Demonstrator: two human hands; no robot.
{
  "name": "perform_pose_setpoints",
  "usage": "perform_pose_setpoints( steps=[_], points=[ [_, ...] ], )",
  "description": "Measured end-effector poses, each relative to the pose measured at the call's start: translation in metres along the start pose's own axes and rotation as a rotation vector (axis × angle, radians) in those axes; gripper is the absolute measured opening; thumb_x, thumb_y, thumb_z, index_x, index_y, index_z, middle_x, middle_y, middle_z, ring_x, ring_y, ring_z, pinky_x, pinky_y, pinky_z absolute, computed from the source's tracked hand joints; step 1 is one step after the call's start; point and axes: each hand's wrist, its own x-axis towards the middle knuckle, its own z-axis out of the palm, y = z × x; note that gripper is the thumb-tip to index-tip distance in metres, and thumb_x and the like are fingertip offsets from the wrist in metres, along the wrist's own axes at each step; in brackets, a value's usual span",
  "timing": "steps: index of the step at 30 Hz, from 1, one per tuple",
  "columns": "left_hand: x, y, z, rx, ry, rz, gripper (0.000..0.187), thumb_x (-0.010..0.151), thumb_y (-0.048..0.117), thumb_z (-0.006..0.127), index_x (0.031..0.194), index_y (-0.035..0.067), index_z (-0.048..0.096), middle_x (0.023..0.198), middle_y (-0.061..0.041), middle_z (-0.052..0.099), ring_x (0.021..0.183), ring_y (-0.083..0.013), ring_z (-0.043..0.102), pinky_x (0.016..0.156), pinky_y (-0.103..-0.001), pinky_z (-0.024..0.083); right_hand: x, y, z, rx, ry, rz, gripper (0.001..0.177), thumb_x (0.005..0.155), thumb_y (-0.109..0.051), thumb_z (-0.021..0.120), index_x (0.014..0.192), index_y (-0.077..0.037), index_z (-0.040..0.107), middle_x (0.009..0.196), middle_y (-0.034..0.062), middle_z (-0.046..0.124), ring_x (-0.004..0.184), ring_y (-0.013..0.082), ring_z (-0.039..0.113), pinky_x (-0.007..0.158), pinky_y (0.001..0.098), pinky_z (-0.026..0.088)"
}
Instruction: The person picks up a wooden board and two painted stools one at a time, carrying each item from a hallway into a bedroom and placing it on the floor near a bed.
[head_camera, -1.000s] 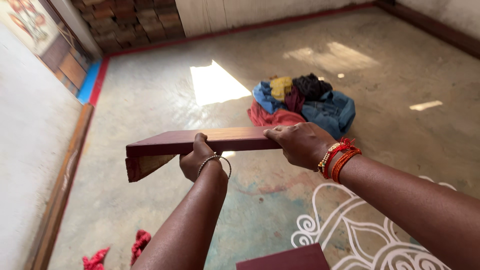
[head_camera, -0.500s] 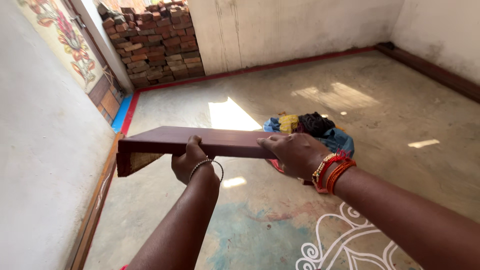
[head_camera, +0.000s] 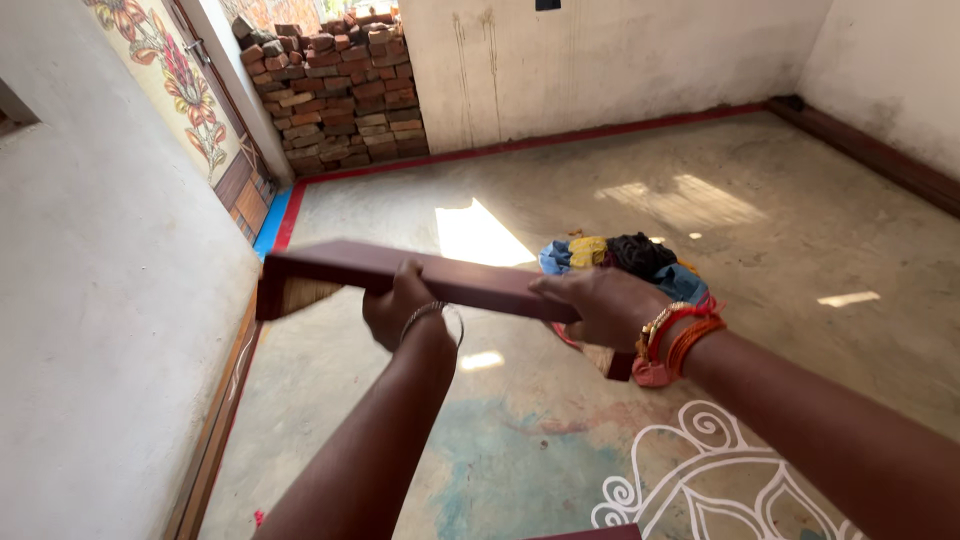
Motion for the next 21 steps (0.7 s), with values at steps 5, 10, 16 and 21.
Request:
perform_pose_setpoints(
  steps=[5,10,16,21],
  points=[
    [-0.008,0.026,0.005,-0.097,-0.02,0.075,0.041,0.078,0.023,0.075,0.115,0.006,0.07,0.108,-0.01,0.077,0.094,-0.0223,0.077,0.087,-0.033,0.061,-0.001,0.007,-0.031,0.194,-0.111,0.189,0.065,0.086,-0.047,0.067,0.144,-0.024,0.052,0.124,0.0076,0.072,0.115,0.0243,0.069,0.1,0.04,0.055],
    [-0.003,0.037,-0.01,-0.256,-0.01,0.107,0.034,0.075,0.02,0.075,0.105,0.003,0.072,0.101,-0.01,0.076,0.086,-0.0245,0.072,0.079,-0.035,0.057,0.013,0.048,-0.033,0.4,-0.074,0.3,0.069,0.093,-0.065,0.046,0.148,-0.023,0.049,0.145,0.006,0.061,0.134,0.0251,0.058,0.11,0.0389,0.047],
    [0.01,0.041,-0.043,-0.589,-0.096,0.105,0.026,0.076,0.015,0.072,0.096,-0.003,0.071,0.092,-0.008,0.069,0.084,-0.0216,0.067,0.075,-0.035,0.055,0.03,0.091,0.003,0.289,-0.05,0.41,0.079,0.092,-0.071,0.048,0.151,-0.02,0.044,0.152,0.012,0.051,0.139,0.0315,0.052,0.114,0.043,0.045],
    [-0.017,0.065,-0.063,-0.636,-0.104,0.12,0.022,0.079,0.015,0.071,0.094,-0.001,0.069,0.093,-0.007,0.066,0.086,-0.021,0.064,0.075,-0.036,0.053,0.037,0.101,0.008,0.487,0.105,0.482,0.095,0.088,-0.071,0.06,0.156,-0.011,0.029,0.145,0.0253,0.041,0.128,0.0381,0.052,0.101,0.049,0.05]
  ],
)
